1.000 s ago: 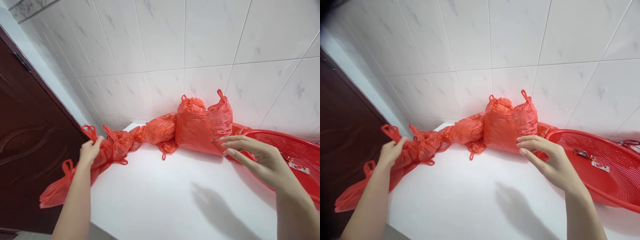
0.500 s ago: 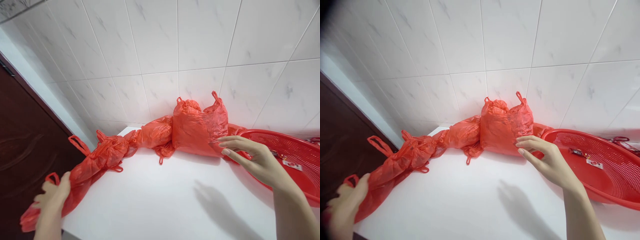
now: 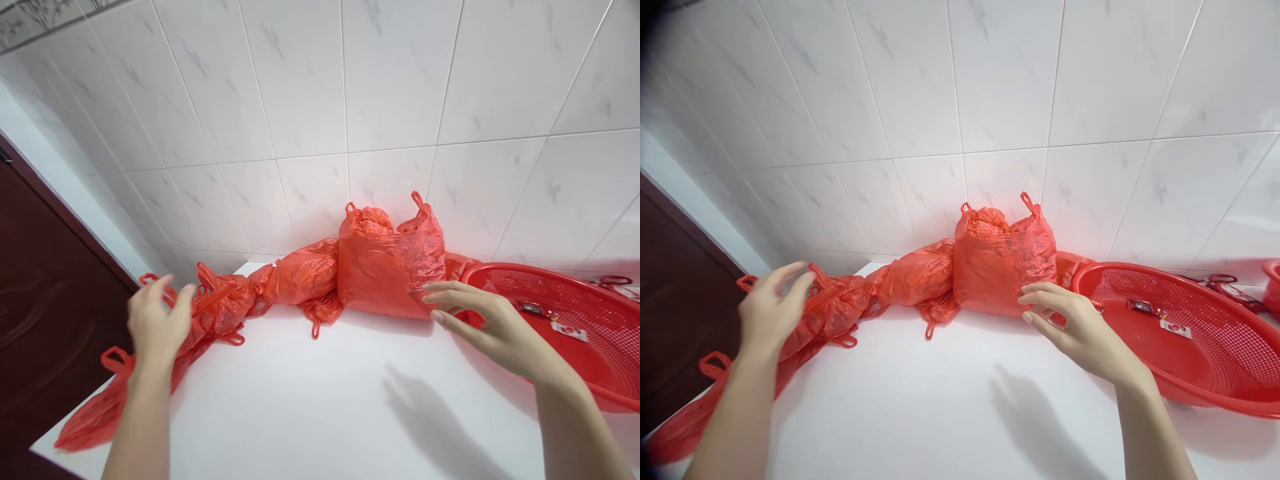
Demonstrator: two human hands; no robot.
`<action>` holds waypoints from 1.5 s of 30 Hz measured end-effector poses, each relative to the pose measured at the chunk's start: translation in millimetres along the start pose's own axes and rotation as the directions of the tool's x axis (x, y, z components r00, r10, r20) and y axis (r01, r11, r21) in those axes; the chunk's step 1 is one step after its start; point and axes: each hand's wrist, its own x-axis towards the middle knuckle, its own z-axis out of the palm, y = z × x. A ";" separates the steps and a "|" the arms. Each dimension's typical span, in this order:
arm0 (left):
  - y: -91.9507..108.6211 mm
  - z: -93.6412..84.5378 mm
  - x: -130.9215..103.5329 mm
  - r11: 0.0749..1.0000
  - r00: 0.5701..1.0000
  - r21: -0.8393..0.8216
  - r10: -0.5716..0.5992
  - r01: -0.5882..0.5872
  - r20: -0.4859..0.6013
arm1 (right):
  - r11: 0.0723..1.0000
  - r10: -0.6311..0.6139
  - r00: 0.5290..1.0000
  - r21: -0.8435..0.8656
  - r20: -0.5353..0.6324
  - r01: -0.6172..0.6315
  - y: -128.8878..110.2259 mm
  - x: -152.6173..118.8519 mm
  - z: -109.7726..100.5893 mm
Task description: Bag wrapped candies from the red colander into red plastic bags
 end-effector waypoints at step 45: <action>185.6 48.9 -110.3 0.431 0.194 -0.681 0.744 0.592 0.639 | 0.901 0.178 0.955 0.429 -0.237 -0.062 -32.4 6.4 45.5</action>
